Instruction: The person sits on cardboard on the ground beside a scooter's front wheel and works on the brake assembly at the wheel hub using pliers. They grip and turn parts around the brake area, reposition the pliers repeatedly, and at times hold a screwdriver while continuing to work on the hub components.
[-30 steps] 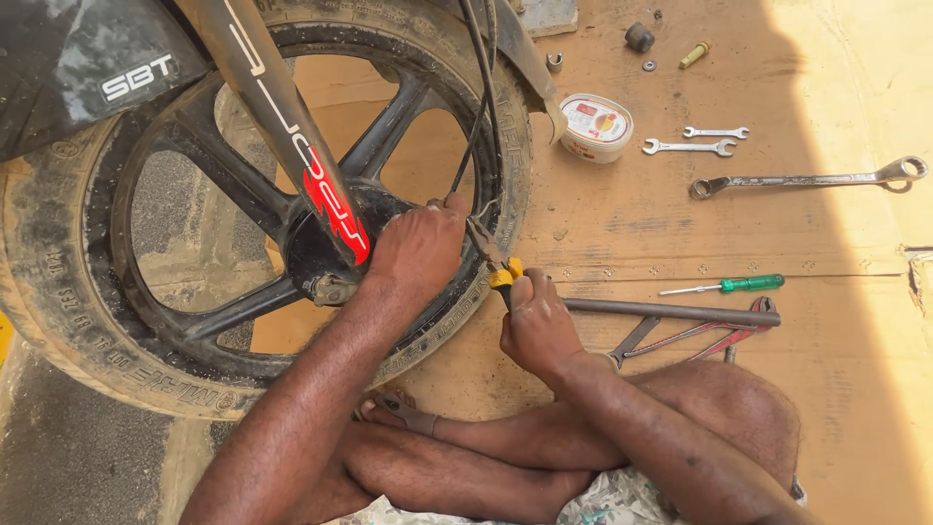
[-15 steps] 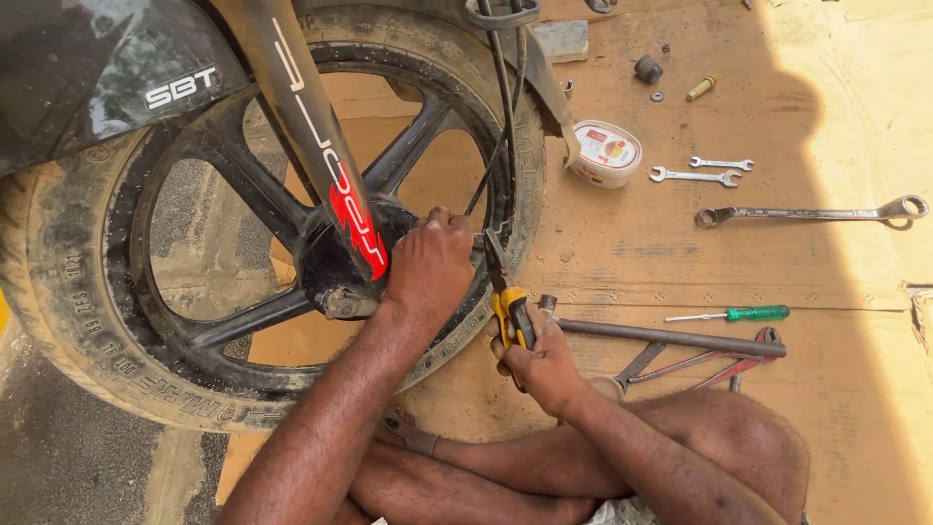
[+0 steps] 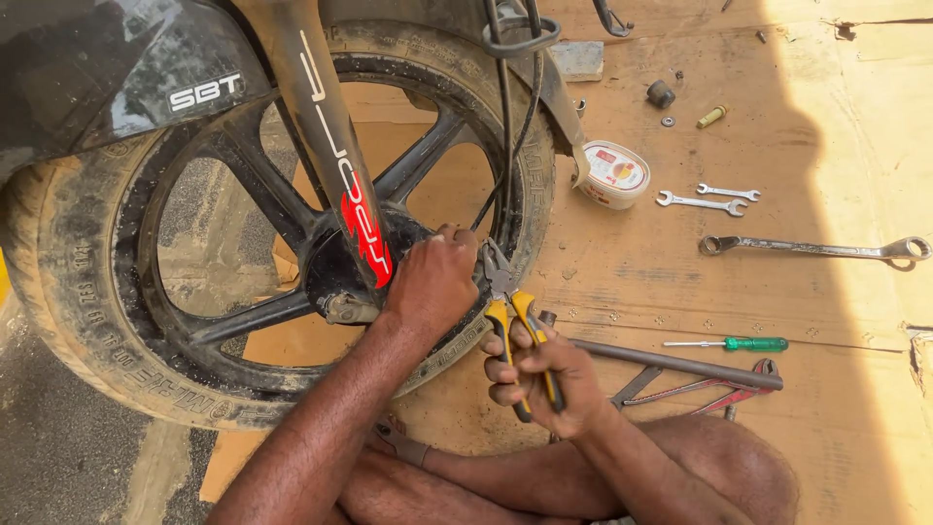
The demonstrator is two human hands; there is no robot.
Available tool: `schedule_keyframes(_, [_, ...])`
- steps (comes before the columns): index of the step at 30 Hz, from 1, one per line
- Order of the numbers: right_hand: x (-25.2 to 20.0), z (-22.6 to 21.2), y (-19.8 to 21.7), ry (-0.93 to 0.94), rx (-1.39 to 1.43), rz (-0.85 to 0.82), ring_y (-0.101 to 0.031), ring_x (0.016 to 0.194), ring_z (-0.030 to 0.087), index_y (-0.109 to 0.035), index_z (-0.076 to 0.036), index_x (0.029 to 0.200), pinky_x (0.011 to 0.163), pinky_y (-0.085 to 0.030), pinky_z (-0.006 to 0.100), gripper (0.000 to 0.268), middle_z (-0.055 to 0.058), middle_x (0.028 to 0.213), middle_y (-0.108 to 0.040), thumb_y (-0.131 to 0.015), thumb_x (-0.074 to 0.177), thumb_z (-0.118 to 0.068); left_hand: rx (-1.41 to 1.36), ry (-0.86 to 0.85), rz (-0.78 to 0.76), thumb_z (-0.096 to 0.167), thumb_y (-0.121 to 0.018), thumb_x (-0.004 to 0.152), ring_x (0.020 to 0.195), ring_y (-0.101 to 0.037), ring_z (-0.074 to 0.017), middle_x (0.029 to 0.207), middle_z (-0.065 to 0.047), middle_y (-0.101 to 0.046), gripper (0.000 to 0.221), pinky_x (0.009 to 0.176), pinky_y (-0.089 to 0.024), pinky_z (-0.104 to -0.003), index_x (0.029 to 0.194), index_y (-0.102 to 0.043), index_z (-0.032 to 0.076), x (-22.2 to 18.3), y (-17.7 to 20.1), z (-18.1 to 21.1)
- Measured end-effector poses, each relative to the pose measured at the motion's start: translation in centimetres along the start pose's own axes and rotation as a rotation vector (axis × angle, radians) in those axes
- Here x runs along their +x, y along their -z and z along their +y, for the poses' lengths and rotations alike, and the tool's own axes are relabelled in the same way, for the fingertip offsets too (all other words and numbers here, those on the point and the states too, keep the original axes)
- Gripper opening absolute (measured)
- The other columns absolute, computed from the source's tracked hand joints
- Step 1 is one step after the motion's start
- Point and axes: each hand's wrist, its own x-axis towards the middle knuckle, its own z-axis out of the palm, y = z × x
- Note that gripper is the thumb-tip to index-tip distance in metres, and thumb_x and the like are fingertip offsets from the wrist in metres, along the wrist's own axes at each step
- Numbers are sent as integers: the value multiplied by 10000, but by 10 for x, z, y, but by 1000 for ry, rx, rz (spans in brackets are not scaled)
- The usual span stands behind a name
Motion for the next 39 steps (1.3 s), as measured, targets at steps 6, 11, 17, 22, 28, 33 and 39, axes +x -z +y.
schedule_keyframes(6, [9,6,48,498,-1959,554,-525,848,364,-528,55,1119,693,-483,460,321,301,1076,-520,-608,811,14,3,2,-53,-24,-586,815,982,-678,-456,1101,-296,-627,192,873,-564,-504,1001,-581,-75,3,1,4])
schedule_keyframes(11, [17,10,65,733,-2166,519,-572,930,395,-506,61,1101,745,-524,472,365,251,1102,-538,-616,758,6,-35,59,-73,5,-625,784,969,-671,-472,1119,-320,-615,245,852,-564,-502,1003,-590,-100,10,-3,5])
schedule_keyframes(17, [17,11,46,433,-1437,360,-579,846,304,-519,-24,1063,722,-519,428,276,192,996,-576,-562,807,70,-84,70,-3,-27,-614,766,988,-662,-486,1097,-321,-633,200,876,-553,-525,959,-605,-78,10,-14,-6])
schedule_keyframes(22, [8,0,22,170,-552,96,-570,855,236,-457,-84,992,661,-500,370,308,141,1093,-540,-541,769,110,-114,38,120,-45,-588,795,964,-656,-493,1041,-291,-654,142,863,-545,-546,935,-606,-51,7,-19,-7])
schedule_keyframes(28, [13,3,44,363,-1377,332,-600,866,277,-514,-23,1032,732,-527,419,237,158,1035,-581,-568,813,50,-181,79,23,-32,-597,797,977,-651,-492,1023,-265,-664,113,852,-538,-557,909,-614,-33,6,-12,-6])
schedule_keyframes(33, [16,8,73,473,-1823,466,-614,872,300,-548,15,1074,769,-541,443,235,177,998,-597,-579,841,19,-118,49,-49,-13,-633,782,981,-660,-480,1040,-308,-640,177,877,-555,-520,944,-611,-80,13,-18,-9])
schedule_keyframes(39, [24,6,87,340,-1196,257,-573,858,273,-522,7,1159,708,-515,400,338,220,1011,-521,-548,829,75,-144,133,-80,-7,-633,768,1024,-642,-451,1062,-272,-641,152,921,-517,-515,918,-646,-31,15,-19,-9])
